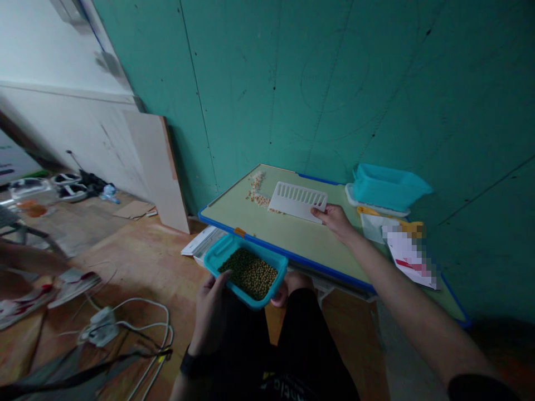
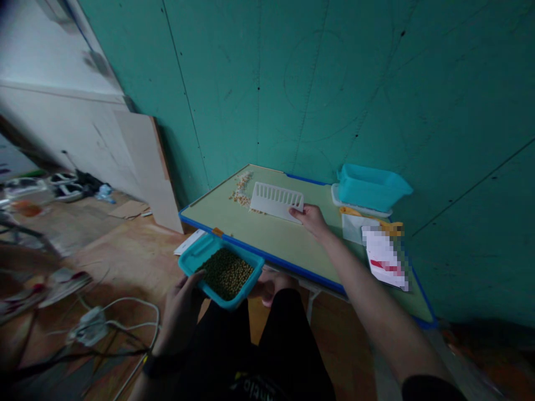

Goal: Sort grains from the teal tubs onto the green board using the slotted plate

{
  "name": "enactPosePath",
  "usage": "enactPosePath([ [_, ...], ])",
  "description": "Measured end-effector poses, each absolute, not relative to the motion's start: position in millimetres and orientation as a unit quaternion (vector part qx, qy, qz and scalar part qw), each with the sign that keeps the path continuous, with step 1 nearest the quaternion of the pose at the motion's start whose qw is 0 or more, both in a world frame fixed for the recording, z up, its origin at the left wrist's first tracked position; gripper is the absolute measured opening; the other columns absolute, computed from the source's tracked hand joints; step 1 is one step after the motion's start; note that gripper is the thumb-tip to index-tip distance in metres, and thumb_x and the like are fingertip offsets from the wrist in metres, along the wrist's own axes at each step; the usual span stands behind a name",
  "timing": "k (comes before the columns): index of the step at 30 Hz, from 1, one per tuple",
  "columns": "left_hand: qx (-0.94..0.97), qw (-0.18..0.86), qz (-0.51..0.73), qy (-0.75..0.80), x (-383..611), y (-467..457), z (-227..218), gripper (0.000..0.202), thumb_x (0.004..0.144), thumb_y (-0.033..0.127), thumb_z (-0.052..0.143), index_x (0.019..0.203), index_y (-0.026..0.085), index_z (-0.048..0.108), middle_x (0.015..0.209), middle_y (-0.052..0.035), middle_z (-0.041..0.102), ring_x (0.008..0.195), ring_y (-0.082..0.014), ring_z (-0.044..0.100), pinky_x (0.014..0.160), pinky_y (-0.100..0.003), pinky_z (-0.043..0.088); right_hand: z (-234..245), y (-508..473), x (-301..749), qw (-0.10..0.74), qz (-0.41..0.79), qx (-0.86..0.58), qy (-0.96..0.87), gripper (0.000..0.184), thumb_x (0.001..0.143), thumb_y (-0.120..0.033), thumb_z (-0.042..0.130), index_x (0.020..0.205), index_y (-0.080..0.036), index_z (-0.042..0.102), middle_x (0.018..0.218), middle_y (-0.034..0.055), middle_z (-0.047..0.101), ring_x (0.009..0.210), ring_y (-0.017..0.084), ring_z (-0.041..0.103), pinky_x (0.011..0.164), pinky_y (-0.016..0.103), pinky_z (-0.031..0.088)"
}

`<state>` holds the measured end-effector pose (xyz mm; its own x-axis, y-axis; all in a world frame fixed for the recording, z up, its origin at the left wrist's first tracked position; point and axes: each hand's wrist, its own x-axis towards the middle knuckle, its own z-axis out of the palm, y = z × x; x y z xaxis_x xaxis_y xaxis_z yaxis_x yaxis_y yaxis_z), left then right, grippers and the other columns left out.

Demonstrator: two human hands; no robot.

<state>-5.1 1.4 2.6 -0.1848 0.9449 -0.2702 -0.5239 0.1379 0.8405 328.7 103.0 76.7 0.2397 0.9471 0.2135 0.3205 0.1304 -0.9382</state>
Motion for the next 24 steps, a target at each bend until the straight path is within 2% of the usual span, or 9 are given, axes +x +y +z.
enactPosePath([
  [7, 0.234, 0.599, 0.613, 0.459, -4.5, -2.6, 9.5, 0.031, 0.059, 0.032, 0.088, 0.081, 0.014, 0.075, 0.062, 0.0008, 0.068, 0.051, -0.0117, 0.055, 0.047, -0.023, 0.044, 77.0, 98.9, 318.2, 0.523, 0.333, -0.570, -0.540, 0.061, 0.049, -0.068, 0.082, 0.076, -0.014, 0.076, 0.078, 0.0070, 0.075, 0.076, 0.022, 0.066, 0.066, 0.031, 0.050],
  [14, 0.235, 0.599, 0.608, 0.465, -3.5, -3.5, 15.1, 0.034, 0.059, 0.034, 0.088, 0.082, 0.014, 0.075, 0.063, 0.0000, 0.069, 0.054, -0.0144, 0.059, 0.050, -0.025, 0.045, 75.0, 90.7, 303.3, 0.524, 0.352, -0.546, -0.552, 0.058, 0.051, -0.066, 0.083, 0.082, -0.018, 0.079, 0.088, 0.0076, 0.078, 0.084, 0.025, 0.071, 0.079, 0.038, 0.054],
  [19, 0.232, 0.600, 0.610, 0.462, -3.6, -2.2, 16.0, 0.037, 0.057, 0.034, 0.088, 0.085, 0.014, 0.075, 0.070, -0.0032, 0.072, 0.067, -0.0208, 0.067, 0.059, -0.028, 0.051, 72.6, 82.4, 292.9, 0.526, 0.327, -0.554, -0.556, 0.058, 0.056, -0.068, 0.081, 0.084, -0.018, 0.079, 0.091, 0.0086, 0.079, 0.088, 0.028, 0.072, 0.083, 0.041, 0.055],
  [24, 0.241, 0.612, 0.606, 0.447, -2.9, -4.6, 14.1, 0.031, 0.064, 0.034, 0.086, 0.083, 0.014, 0.073, 0.070, -0.0013, 0.070, 0.058, -0.0147, 0.061, 0.054, -0.025, 0.047, 72.1, 57.8, 297.6, 0.523, 0.263, -0.596, -0.549, 0.056, 0.065, -0.068, 0.076, 0.085, -0.016, 0.078, 0.091, 0.0111, 0.079, 0.086, 0.030, 0.073, 0.079, 0.041, 0.055],
])
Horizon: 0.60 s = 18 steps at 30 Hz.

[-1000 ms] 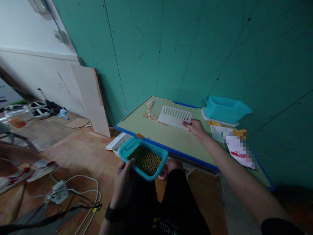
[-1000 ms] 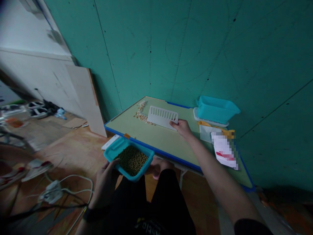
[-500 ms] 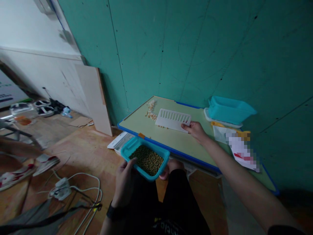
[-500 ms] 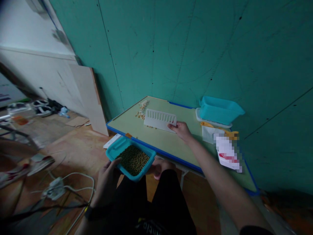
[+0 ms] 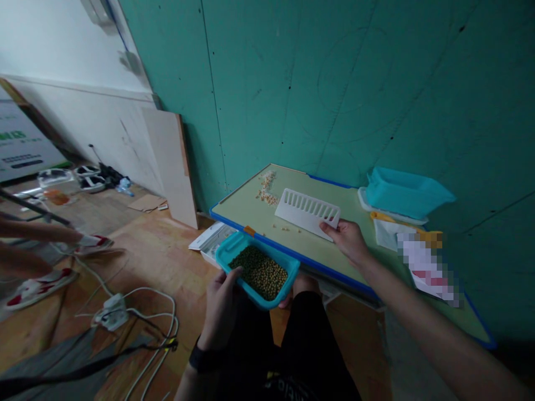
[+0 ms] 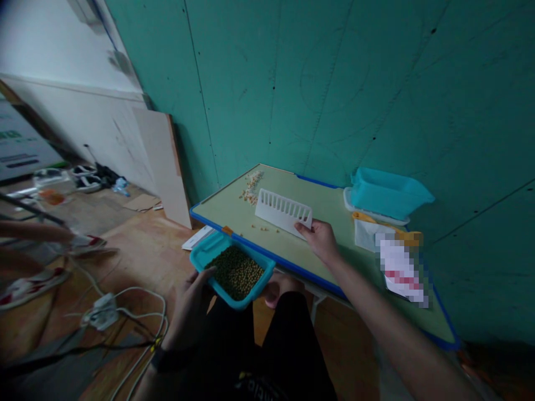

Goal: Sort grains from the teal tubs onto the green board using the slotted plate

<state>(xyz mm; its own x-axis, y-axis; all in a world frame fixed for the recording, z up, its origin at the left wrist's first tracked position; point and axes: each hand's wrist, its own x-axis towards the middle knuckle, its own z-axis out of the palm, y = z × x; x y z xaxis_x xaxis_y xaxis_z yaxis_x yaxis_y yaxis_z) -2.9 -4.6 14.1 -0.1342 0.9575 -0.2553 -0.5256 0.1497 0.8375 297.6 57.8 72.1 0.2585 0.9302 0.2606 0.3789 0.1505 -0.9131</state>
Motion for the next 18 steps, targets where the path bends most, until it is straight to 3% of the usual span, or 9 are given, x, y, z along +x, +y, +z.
enactPosePath([
  [9, 0.225, 0.629, 0.607, 0.429, 10.1, -5.9, 11.3, 0.031, 0.063, 0.032, 0.085, 0.087, 0.015, 0.075, 0.081, -0.0038, 0.075, 0.073, -0.0194, 0.068, 0.068, -0.029, 0.052, 66.1, -5.9, 305.3, 0.492, 0.189, -0.652, -0.545, 0.046, 0.073, -0.064, 0.072, 0.085, -0.021, 0.079, 0.088, 0.0101, 0.079, 0.086, 0.034, 0.074, 0.075, 0.043, 0.059],
  [18, 0.238, 0.633, 0.601, 0.426, 10.8, -4.7, 9.3, 0.033, 0.062, 0.033, 0.086, 0.087, 0.014, 0.076, 0.079, -0.0053, 0.075, 0.067, -0.0190, 0.067, 0.062, -0.029, 0.053, 74.3, -37.9, 265.8, 0.486, 0.184, -0.606, -0.603, 0.024, 0.080, -0.052, 0.071, 0.084, -0.030, 0.080, 0.089, 0.0036, 0.079, 0.085, 0.029, 0.076, 0.082, 0.042, 0.061],
])
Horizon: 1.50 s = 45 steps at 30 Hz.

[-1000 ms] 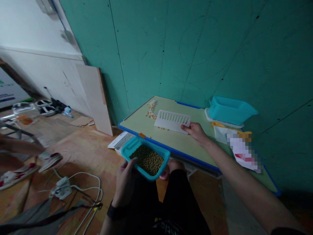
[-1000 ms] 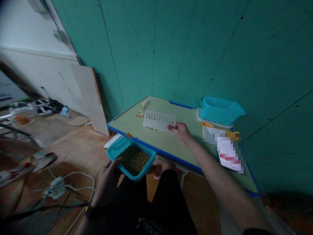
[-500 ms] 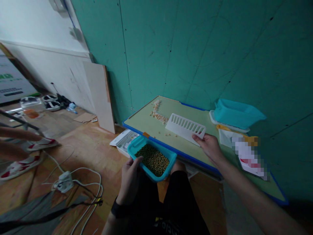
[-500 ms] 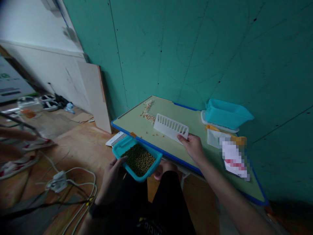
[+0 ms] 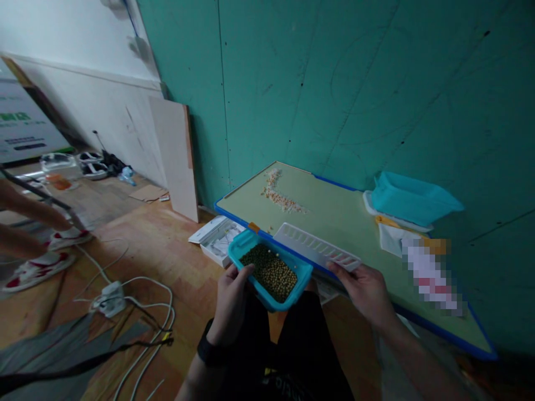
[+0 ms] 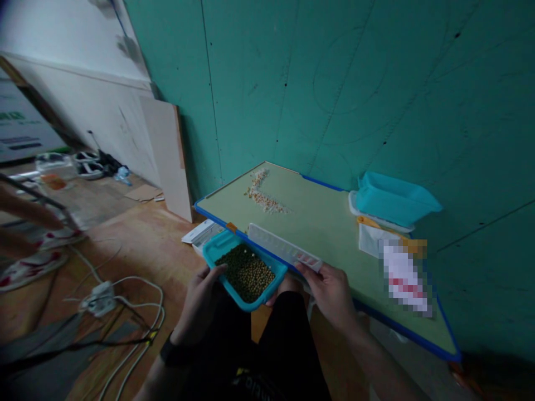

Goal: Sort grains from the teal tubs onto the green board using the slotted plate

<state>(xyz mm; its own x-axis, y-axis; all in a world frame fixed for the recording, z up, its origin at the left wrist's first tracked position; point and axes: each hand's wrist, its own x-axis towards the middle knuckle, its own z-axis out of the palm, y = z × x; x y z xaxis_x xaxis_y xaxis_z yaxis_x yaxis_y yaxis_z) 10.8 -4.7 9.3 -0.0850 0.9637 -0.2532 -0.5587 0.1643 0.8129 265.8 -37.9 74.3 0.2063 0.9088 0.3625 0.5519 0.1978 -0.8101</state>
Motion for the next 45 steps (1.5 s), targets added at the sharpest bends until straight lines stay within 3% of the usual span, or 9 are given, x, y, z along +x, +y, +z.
enactPosePath([
  [7, 0.224, 0.629, 0.618, 0.415, 3.2, -1.4, 9.3, 0.028, 0.063, 0.030, 0.085, 0.085, 0.015, 0.075, 0.082, -0.0043, 0.075, 0.073, -0.0185, 0.068, 0.070, -0.029, 0.053, 71.5, 5.6, 265.4, 0.492, 0.174, -0.606, -0.601, 0.034, 0.081, -0.055, 0.069, 0.092, -0.024, 0.080, 0.094, 0.0070, 0.079, 0.090, 0.032, 0.075, 0.085, 0.043, 0.059],
  [14, 0.225, 0.618, 0.608, 0.445, -10.3, 0.8, 12.1, 0.030, 0.062, 0.032, 0.086, 0.082, 0.015, 0.073, 0.069, -0.0003, 0.070, 0.059, -0.0146, 0.061, 0.056, -0.024, 0.045, 73.9, 6.8, 249.0, 0.485, 0.229, -0.585, -0.608, 0.033, 0.076, -0.054, 0.074, 0.089, -0.025, 0.081, 0.091, 0.0043, 0.080, 0.087, 0.031, 0.075, 0.082, 0.042, 0.060],
  [18, 0.222, 0.626, 0.598, 0.448, -10.2, -1.3, 16.0, 0.036, 0.060, 0.035, 0.087, 0.086, 0.016, 0.074, 0.074, -0.0008, 0.073, 0.063, -0.0151, 0.062, 0.058, -0.024, 0.045, 78.9, 1.5, 254.9, 0.478, 0.244, -0.585, -0.608, 0.033, 0.075, -0.054, 0.075, 0.087, -0.023, 0.081, 0.091, 0.0053, 0.080, 0.087, 0.030, 0.075, 0.081, 0.042, 0.059],
  [22, 0.211, 0.624, 0.605, 0.447, -8.3, -3.0, 18.2, 0.035, 0.058, 0.034, 0.088, 0.084, 0.016, 0.074, 0.079, -0.0026, 0.074, 0.072, -0.0180, 0.066, 0.067, -0.027, 0.050, 91.9, 40.6, 277.7, 0.531, 0.238, -0.582, -0.568, 0.041, 0.070, -0.057, 0.079, 0.087, -0.020, 0.078, 0.091, 0.0061, 0.079, 0.090, 0.028, 0.073, 0.083, 0.039, 0.056],
  [24, 0.214, 0.623, 0.609, 0.442, -7.9, -3.4, 17.3, 0.033, 0.059, 0.034, 0.088, 0.084, 0.017, 0.075, 0.083, -0.0037, 0.076, 0.076, -0.0192, 0.067, 0.069, -0.028, 0.051, 97.6, 70.6, 291.0, 0.572, 0.253, -0.573, -0.529, 0.048, 0.064, -0.060, 0.082, 0.086, -0.018, 0.076, 0.087, 0.0057, 0.078, 0.085, 0.026, 0.071, 0.074, 0.035, 0.055],
  [26, 0.228, 0.622, 0.607, 0.439, -8.1, -3.3, 15.7, 0.032, 0.062, 0.035, 0.087, 0.085, 0.017, 0.075, 0.082, -0.0034, 0.075, 0.072, -0.0183, 0.067, 0.065, -0.027, 0.051, 99.1, 98.0, 302.1, 0.603, 0.294, -0.568, -0.477, 0.054, 0.052, -0.061, 0.086, 0.080, -0.017, 0.072, 0.077, 0.0050, 0.075, 0.074, 0.024, 0.069, 0.061, 0.031, 0.051],
  [28, 0.244, 0.620, 0.604, 0.438, -8.1, -2.8, 14.9, 0.032, 0.065, 0.035, 0.086, 0.088, 0.016, 0.075, 0.078, -0.0028, 0.075, 0.066, -0.0166, 0.065, 0.059, -0.025, 0.049, 95.2, 117.1, 309.6, 0.626, 0.343, -0.540, -0.447, 0.058, 0.045, -0.059, 0.089, 0.082, -0.018, 0.070, 0.076, 0.0044, 0.074, 0.073, 0.024, 0.069, 0.059, 0.031, 0.051],
  [38, 0.215, 0.608, 0.610, 0.460, 0.1, -10.7, 29.9, 0.036, 0.057, 0.032, 0.088, 0.085, 0.014, 0.075, 0.059, 0.0006, 0.067, 0.052, -0.0148, 0.060, 0.048, -0.023, 0.045, 71.7, 129.7, 330.6, 0.623, 0.410, -0.533, -0.399, 0.055, 0.041, -0.050, 0.092, 0.081, -0.019, 0.068, 0.074, 0.0033, 0.073, 0.069, 0.023, 0.067, 0.056, 0.031, 0.049],
  [45, 0.217, 0.603, 0.597, 0.482, 5.6, -18.4, 50.0, 0.038, 0.051, 0.035, 0.089, 0.079, 0.014, 0.073, 0.077, -0.0057, 0.077, 0.067, -0.0217, 0.069, 0.061, -0.030, 0.056, 68.5, 138.1, 334.9, 0.594, 0.390, -0.556, -0.431, 0.053, 0.045, -0.052, 0.089, 0.078, -0.017, 0.070, 0.069, 0.0039, 0.071, 0.065, 0.022, 0.065, 0.055, 0.030, 0.047],
])
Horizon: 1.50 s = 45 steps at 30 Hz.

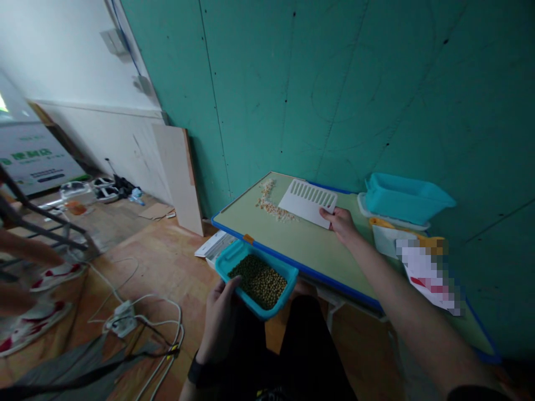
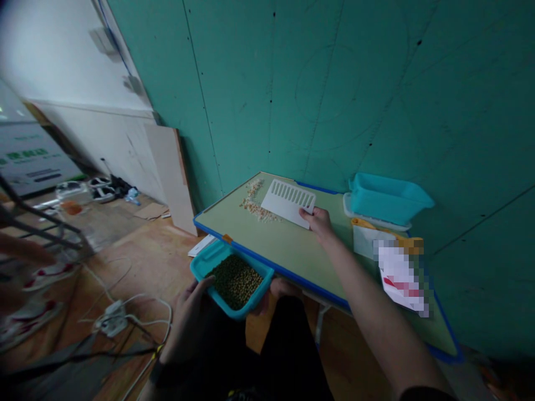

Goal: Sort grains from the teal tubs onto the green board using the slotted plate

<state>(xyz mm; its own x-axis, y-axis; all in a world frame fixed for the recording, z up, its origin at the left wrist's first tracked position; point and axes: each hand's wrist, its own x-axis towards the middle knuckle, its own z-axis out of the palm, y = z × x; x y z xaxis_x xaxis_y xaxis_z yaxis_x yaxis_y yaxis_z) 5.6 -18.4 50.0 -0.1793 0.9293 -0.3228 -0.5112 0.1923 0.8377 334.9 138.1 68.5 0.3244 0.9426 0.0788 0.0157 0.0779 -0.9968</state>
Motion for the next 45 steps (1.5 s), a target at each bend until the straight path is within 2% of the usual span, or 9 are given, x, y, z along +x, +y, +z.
enactPosePath([
  [5, 0.211, 0.606, 0.592, 0.488, 10.0, -18.9, 48.7, 0.040, 0.051, 0.034, 0.089, 0.083, 0.014, 0.075, 0.083, -0.0073, 0.079, 0.077, -0.0259, 0.073, 0.069, -0.032, 0.058, 63.9, 143.0, 341.1, 0.621, 0.338, -0.579, -0.406, 0.055, 0.045, -0.057, 0.086, 0.078, -0.017, 0.070, 0.072, 0.0041, 0.071, 0.069, 0.023, 0.066, 0.057, 0.031, 0.048],
  [14, 0.205, 0.634, 0.602, 0.439, 9.1, -16.2, 18.9, 0.043, 0.061, 0.032, 0.089, 0.098, 0.014, 0.076, 0.096, -0.0089, 0.079, 0.085, -0.0263, 0.074, 0.077, -0.034, 0.057, 59.7, 146.3, 337.2, 0.579, 0.314, -0.600, -0.454, 0.054, 0.050, -0.060, 0.083, 0.077, -0.014, 0.071, 0.074, 0.0070, 0.072, 0.067, 0.022, 0.064, 0.057, 0.031, 0.047],
  [18, 0.212, 0.641, 0.599, 0.431, 10.2, -12.5, 25.2, 0.042, 0.062, 0.037, 0.089, 0.094, 0.014, 0.076, 0.090, -0.0069, 0.079, 0.081, -0.0243, 0.073, 0.073, -0.031, 0.056, 59.6, 145.3, 333.0, 0.580, 0.323, -0.596, -0.452, 0.055, 0.049, -0.061, 0.083, 0.077, -0.015, 0.071, 0.074, 0.0068, 0.072, 0.065, 0.020, 0.062, 0.056, 0.030, 0.046],
  [20, 0.221, 0.641, 0.595, 0.432, 11.4, -10.0, 26.0, 0.039, 0.061, 0.039, 0.089, 0.089, 0.016, 0.076, 0.079, -0.0033, 0.076, 0.071, -0.0202, 0.070, 0.064, -0.028, 0.053, 59.8, 144.5, 330.5, 0.584, 0.335, -0.588, -0.447, 0.054, 0.048, -0.060, 0.084, 0.076, -0.015, 0.071, 0.075, 0.0066, 0.072, 0.065, 0.020, 0.062, 0.056, 0.030, 0.047],
  [23, 0.242, 0.640, 0.581, 0.440, 12.7, -5.7, 22.1, 0.035, 0.061, 0.043, 0.089, 0.070, 0.016, 0.069, 0.053, 0.0046, 0.061, 0.046, -0.0111, 0.054, 0.046, -0.023, 0.041, 59.8, 144.0, 327.3, 0.591, 0.339, -0.582, -0.444, 0.054, 0.048, -0.059, 0.086, 0.077, -0.016, 0.071, 0.075, 0.0059, 0.072, 0.066, 0.021, 0.063, 0.057, 0.031, 0.047],
  [25, 0.257, 0.652, 0.564, 0.436, 13.4, -3.0, 17.8, 0.039, 0.062, 0.046, 0.088, 0.061, 0.016, 0.063, 0.046, 0.0056, 0.054, 0.041, -0.0094, 0.049, 0.043, -0.023, 0.037, 59.3, 144.4, 326.2, 0.597, 0.331, -0.580, -0.445, 0.055, 0.047, -0.059, 0.086, 0.078, -0.016, 0.071, 0.076, 0.0057, 0.072, 0.068, 0.021, 0.064, 0.058, 0.031, 0.048],
  [35, 0.292, 0.665, 0.540, 0.426, 21.4, -2.5, -3.5, 0.049, 0.067, 0.054, 0.083, 0.045, 0.018, 0.058, 0.043, -0.0017, 0.059, 0.040, -0.0139, 0.053, 0.042, -0.026, 0.042, 61.3, 139.1, 321.9, 0.587, 0.332, -0.577, -0.462, 0.055, 0.047, -0.060, 0.085, 0.077, -0.016, 0.071, 0.073, 0.0049, 0.072, 0.065, 0.020, 0.064, 0.056, 0.029, 0.047],
  [40, 0.299, 0.658, 0.562, 0.403, 26.2, -5.8, -12.6, 0.043, 0.073, 0.053, 0.080, 0.056, 0.016, 0.065, 0.053, -0.0042, 0.067, 0.045, -0.0160, 0.058, 0.048, -0.028, 0.048, 62.4, 134.5, 318.7, 0.572, 0.346, -0.562, -0.487, 0.052, 0.050, -0.060, 0.084, 0.077, -0.018, 0.071, 0.071, 0.0047, 0.072, 0.066, 0.021, 0.065, 0.057, 0.031, 0.049],
  [45, 0.313, 0.648, 0.561, 0.409, 22.5, -2.2, -15.6, 0.047, 0.073, 0.057, 0.079, 0.056, 0.016, 0.065, 0.049, -0.0015, 0.061, 0.044, -0.0149, 0.057, 0.048, -0.027, 0.047, 61.2, 133.9, 316.3, 0.555, 0.350, -0.566, -0.498, 0.053, 0.050, -0.061, 0.084, 0.075, -0.016, 0.071, 0.067, 0.0041, 0.070, 0.059, 0.019, 0.061, 0.053, 0.030, 0.046],
])
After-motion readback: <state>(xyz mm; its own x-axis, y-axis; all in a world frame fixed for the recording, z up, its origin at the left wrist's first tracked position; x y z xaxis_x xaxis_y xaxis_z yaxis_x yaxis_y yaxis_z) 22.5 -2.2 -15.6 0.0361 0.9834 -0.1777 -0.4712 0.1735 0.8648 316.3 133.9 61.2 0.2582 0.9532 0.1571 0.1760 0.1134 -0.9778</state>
